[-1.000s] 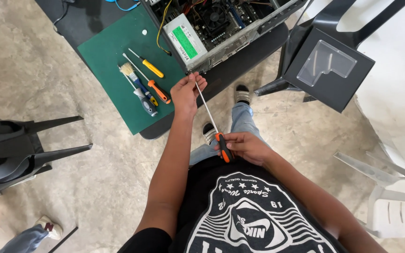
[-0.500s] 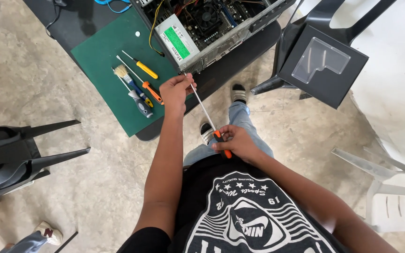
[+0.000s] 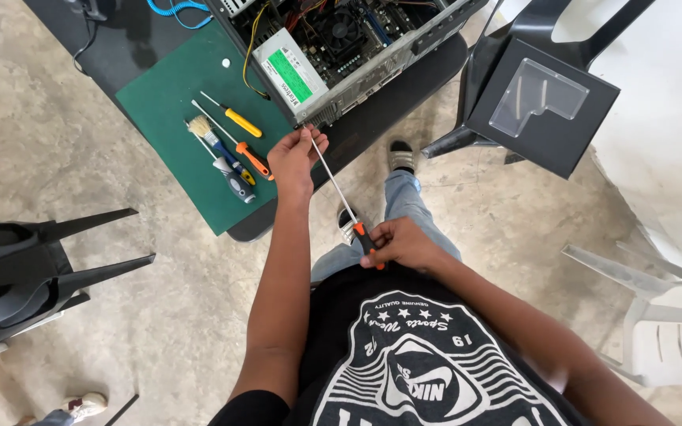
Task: Removing internal components from a desktop computer case using screwdrivers and probes.
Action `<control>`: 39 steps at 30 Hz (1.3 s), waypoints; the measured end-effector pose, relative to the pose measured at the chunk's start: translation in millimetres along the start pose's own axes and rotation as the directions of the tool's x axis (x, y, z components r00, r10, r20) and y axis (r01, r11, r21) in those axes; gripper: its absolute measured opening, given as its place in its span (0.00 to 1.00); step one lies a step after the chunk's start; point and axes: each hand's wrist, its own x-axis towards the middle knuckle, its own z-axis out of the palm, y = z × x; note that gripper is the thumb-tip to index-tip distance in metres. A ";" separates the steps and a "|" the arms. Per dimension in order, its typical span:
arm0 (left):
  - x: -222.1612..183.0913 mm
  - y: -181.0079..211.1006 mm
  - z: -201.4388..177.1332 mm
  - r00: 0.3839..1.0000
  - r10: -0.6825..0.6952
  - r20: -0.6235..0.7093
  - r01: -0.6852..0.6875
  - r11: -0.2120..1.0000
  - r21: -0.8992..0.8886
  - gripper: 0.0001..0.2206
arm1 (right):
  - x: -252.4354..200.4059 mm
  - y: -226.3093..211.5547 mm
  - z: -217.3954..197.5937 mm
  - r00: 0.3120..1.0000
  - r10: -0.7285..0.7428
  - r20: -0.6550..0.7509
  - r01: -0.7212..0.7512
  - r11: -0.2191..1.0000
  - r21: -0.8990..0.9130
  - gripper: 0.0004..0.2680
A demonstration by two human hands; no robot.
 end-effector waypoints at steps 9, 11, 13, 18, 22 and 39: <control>25.5 -19.7 -12.8 0.995 -0.078 -0.059 0.078 0.997 0.006 0.14 | -4.6 -22.2 9.4 0.999 0.040 -0.021 -0.042 0.992 -0.117 0.16; 33.0 -25.5 -11.2 0.995 -0.093 -0.045 0.089 0.992 -0.085 0.13 | -12.2 -39.0 9.2 0.998 0.031 0.060 -0.035 0.997 0.063 0.17; 30.6 -33.6 -13.1 0.998 -0.064 -0.014 0.060 0.978 -0.201 0.13 | -21.9 -39.7 5.4 0.954 0.048 0.297 -0.131 0.955 0.265 0.14; 22.3 -28.3 -4.5 0.999 -0.033 0.032 0.040 0.962 -0.269 0.14 | -15.4 -27.8 -6.9 0.917 -0.059 0.394 -0.048 0.965 0.257 0.16; 11.6 -4.1 -2.6 0.998 0.052 -0.024 -0.049 0.989 0.138 0.15 | -7.7 -6.0 2.1 0.997 -0.032 0.069 0.025 0.996 0.088 0.17; 17.5 -31.3 -7.7 0.993 -0.064 0.103 0.099 0.918 -0.384 0.13 | -13.5 -23.4 1.3 0.956 -0.120 0.266 0.007 0.921 0.389 0.12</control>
